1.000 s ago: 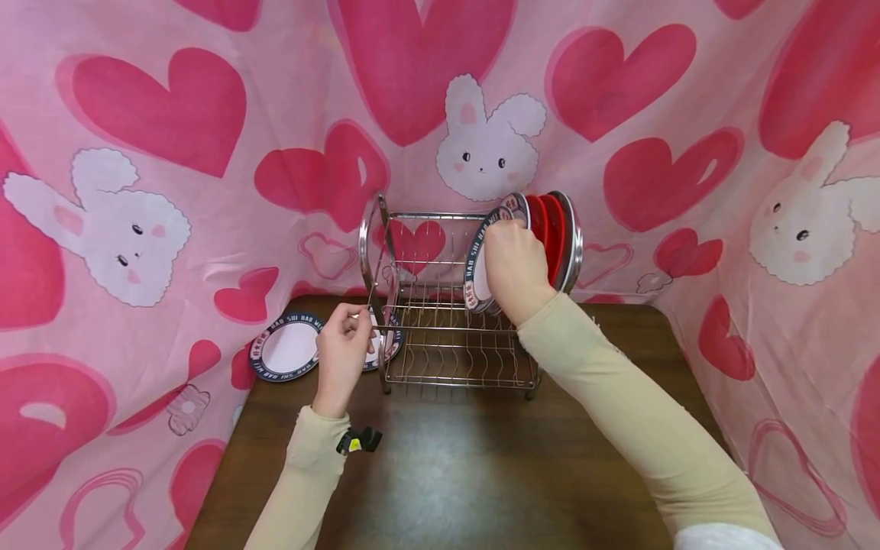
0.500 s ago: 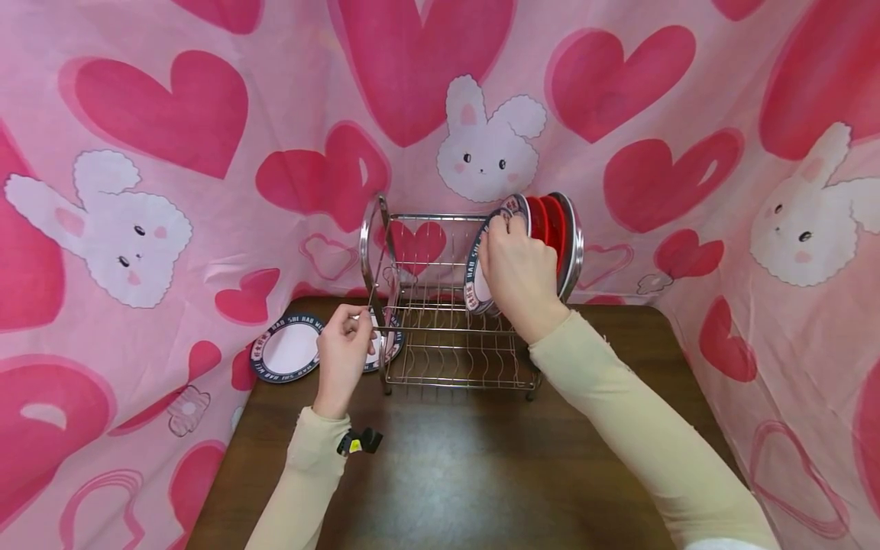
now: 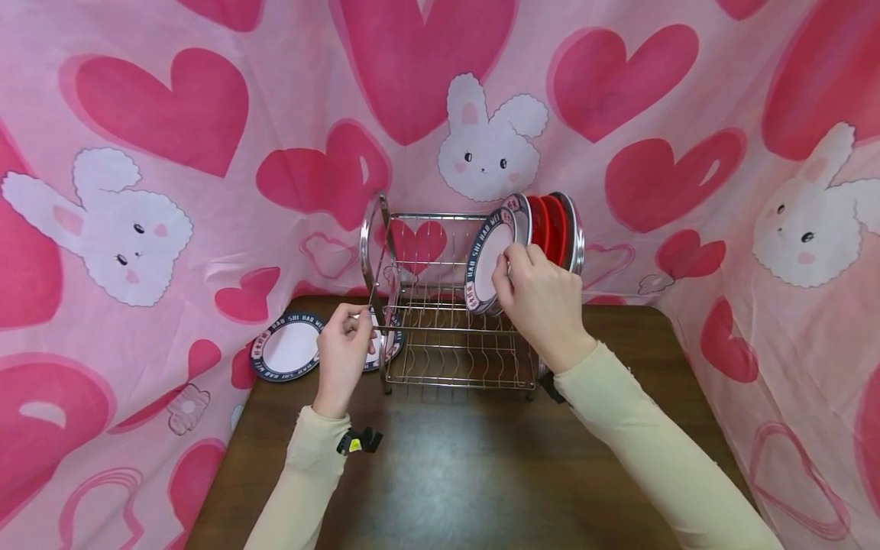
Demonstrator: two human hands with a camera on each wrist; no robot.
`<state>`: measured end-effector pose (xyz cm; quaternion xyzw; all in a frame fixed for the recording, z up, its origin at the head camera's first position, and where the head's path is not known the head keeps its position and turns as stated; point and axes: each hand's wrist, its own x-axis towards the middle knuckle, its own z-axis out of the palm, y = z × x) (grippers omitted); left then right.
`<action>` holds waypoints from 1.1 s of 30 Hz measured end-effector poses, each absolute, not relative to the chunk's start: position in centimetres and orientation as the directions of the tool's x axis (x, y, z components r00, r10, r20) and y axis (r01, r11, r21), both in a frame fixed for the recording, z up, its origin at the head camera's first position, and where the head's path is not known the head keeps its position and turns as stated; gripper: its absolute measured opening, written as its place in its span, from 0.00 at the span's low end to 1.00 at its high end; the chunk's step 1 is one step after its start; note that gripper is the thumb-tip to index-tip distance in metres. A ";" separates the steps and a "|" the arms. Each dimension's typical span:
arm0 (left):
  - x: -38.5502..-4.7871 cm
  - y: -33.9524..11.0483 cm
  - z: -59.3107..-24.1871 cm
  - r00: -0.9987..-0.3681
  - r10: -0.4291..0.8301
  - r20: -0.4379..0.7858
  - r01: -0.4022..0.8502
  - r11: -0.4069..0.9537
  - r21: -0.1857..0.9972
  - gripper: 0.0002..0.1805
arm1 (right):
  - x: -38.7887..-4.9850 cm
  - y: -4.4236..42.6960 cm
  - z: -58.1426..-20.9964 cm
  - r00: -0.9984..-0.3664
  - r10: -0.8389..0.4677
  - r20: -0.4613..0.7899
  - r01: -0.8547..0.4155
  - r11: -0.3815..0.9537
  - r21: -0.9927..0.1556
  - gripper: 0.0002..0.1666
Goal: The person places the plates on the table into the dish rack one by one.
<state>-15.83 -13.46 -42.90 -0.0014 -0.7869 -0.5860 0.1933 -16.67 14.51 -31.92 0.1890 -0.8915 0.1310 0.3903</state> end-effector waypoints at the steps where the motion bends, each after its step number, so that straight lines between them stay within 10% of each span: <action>1: -15.8 -13.4 -42.9 -0.927 -0.225 0.300 0.223 0.312 0.924 0.10 | -16.5 14.8 -32.1 -0.620 -0.236 0.748 -0.444 0.892 -0.087 0.12; 33: -14.1 -12.5 -39.5 -0.944 -0.220 0.245 0.181 0.274 0.945 0.09 | -12.3 22.0 -40.1 -0.664 -0.047 0.746 -0.332 0.913 -0.238 0.07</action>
